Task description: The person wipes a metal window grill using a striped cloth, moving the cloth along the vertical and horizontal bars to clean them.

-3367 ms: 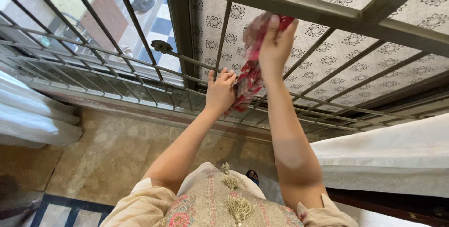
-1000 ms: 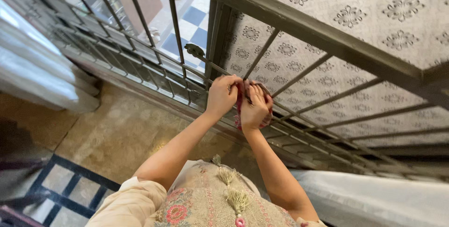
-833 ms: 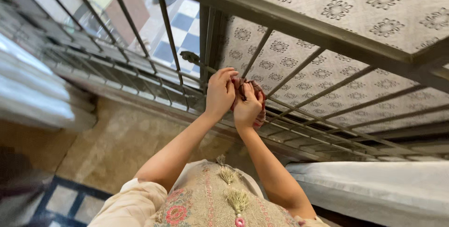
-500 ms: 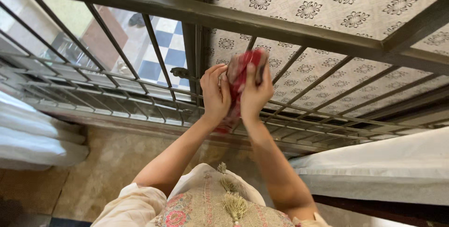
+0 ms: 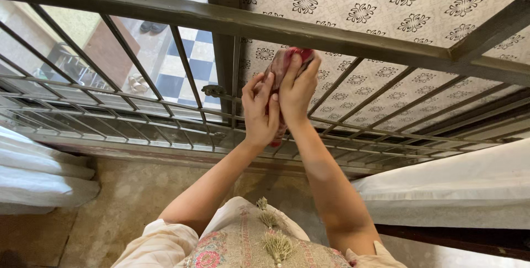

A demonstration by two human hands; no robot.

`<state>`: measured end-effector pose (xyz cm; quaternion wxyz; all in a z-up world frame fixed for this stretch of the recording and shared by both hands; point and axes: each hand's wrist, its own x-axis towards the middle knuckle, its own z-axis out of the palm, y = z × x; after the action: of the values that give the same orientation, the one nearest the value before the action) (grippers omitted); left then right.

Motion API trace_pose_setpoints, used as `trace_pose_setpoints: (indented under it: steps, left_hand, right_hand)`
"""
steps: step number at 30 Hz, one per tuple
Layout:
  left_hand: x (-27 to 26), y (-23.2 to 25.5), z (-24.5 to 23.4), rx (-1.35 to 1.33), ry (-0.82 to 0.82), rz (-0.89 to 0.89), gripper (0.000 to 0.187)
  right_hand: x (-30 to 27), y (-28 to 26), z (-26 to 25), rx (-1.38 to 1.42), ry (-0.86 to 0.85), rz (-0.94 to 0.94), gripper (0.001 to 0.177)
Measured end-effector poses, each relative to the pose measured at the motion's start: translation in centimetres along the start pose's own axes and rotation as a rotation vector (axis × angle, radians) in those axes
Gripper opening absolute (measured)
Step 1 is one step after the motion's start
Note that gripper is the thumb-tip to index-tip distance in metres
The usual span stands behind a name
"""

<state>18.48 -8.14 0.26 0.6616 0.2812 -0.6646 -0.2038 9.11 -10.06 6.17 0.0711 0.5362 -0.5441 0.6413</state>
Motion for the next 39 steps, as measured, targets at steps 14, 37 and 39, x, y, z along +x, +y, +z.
trace_pose_setpoints:
  steps: [14,37,39]
  left_hand:
    - [-3.4,-6.0,0.0,0.494,-0.296,-0.087,0.031]
    - [-1.4,-6.5,-9.3,0.513,-0.037,-0.054,0.039]
    - [-1.0,-6.8,-10.1,0.521,0.007,-0.039,0.041]
  right_hand:
    - [-9.5,6.3,0.6,-0.238,-0.151,0.128,0.044]
    - [-15.4,5.5,2.9,-0.506,-0.226,-0.059,0.041]
    - [-15.5,4.8,3.5,-0.506,-0.23,-0.074,0.039]
